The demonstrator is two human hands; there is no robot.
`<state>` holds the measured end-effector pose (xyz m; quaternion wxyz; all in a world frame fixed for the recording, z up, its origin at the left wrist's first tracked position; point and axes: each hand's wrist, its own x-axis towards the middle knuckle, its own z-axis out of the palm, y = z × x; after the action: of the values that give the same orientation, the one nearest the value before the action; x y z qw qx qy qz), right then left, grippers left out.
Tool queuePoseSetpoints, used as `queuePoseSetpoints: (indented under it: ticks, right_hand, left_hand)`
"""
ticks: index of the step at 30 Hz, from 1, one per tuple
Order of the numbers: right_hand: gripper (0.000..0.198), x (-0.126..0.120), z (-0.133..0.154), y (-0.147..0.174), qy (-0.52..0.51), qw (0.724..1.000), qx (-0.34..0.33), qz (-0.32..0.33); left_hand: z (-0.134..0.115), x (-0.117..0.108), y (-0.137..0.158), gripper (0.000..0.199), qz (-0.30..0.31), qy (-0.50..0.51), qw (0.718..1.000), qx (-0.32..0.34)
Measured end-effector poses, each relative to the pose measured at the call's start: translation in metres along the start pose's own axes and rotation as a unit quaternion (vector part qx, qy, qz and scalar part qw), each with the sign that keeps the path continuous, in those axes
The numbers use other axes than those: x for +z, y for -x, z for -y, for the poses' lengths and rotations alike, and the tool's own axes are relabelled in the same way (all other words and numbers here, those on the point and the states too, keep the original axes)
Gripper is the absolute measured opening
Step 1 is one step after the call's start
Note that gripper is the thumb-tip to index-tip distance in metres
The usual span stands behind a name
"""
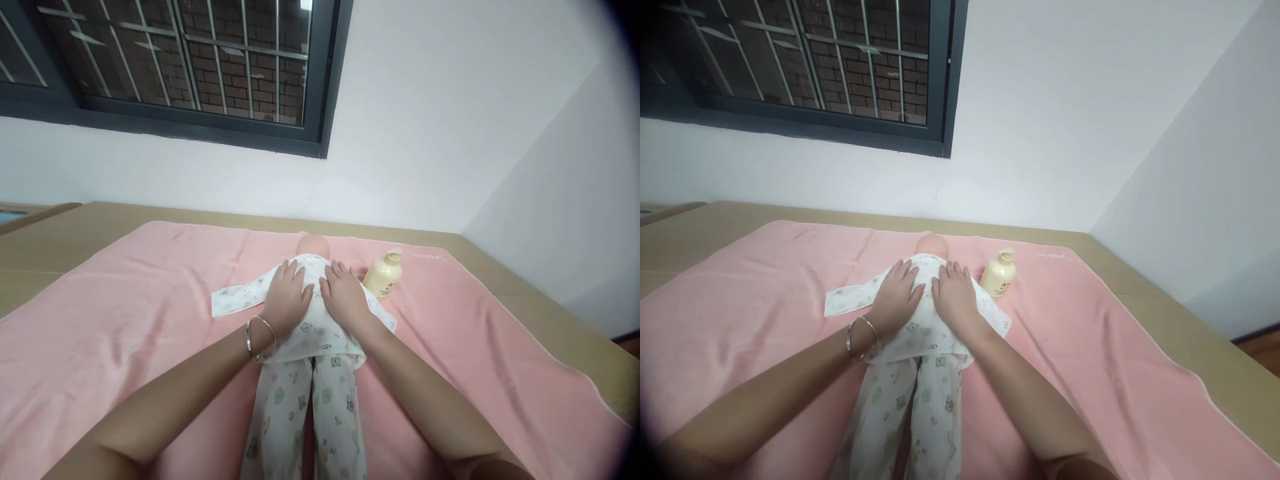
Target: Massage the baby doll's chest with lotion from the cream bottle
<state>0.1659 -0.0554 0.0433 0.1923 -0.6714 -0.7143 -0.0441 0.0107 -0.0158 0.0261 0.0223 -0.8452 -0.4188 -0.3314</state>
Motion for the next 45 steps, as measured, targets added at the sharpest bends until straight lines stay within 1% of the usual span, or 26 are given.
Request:
queuePoseSetpoints:
  ticks: [2,3,5,7,11,14,18,22,25,31,45]
  right_hand:
    - [0.047,-0.006,0.012,0.009,0.003,0.999,-0.044,0.0]
    - [0.047,-0.008,0.017,0.013,-0.002,0.998,-0.064,0.004]
    - [0.047,-0.009,0.022,0.017,-0.023,0.996,-0.084,0.009]
    - [0.046,-0.006,0.019,0.014,-0.055,0.996,-0.076,0.0]
    - [0.046,0.008,0.003,-0.002,-0.129,0.991,-0.036,-0.025]
    - [0.052,0.018,-0.006,-0.01,-0.146,0.989,-0.014,-0.018]
    - [0.056,0.022,-0.006,-0.01,-0.131,0.991,0.009,-0.001]
    - [0.058,0.022,-0.004,-0.007,-0.112,0.994,0.011,0.001]
    - [0.058,0.023,-0.004,-0.007,-0.102,0.995,0.011,0.0]
    - [0.057,0.022,-0.003,-0.007,-0.094,0.995,0.011,-0.001]
    - [0.056,0.018,-0.001,-0.005,-0.081,0.997,0.005,-0.006]
  left_hand:
    - [-0.007,-0.006,0.002,0.026,-0.017,0.012,0.998,0.056]
    - [-0.009,-0.007,0.002,0.024,-0.017,0.031,0.997,0.076]
    - [-0.01,-0.008,0.0,0.025,-0.01,0.077,0.993,0.086]
    - [-0.006,-0.005,-0.004,0.023,-0.012,0.119,0.991,0.062]
    - [0.006,0.008,-0.012,0.024,-0.021,0.164,0.986,-0.017]
    - [0.009,0.015,-0.013,0.03,-0.007,0.159,0.986,-0.047]
    - [0.01,0.02,-0.01,0.04,0.011,0.128,0.989,-0.076]
    - [0.012,0.022,-0.008,0.045,0.03,0.107,0.991,-0.078]
    - [0.013,0.023,-0.007,0.046,0.027,0.098,0.992,-0.075]
    - [0.011,0.022,-0.007,0.05,0.04,0.091,0.99,-0.095]
    - [0.011,0.021,-0.006,0.049,0.038,0.102,0.989,-0.1]
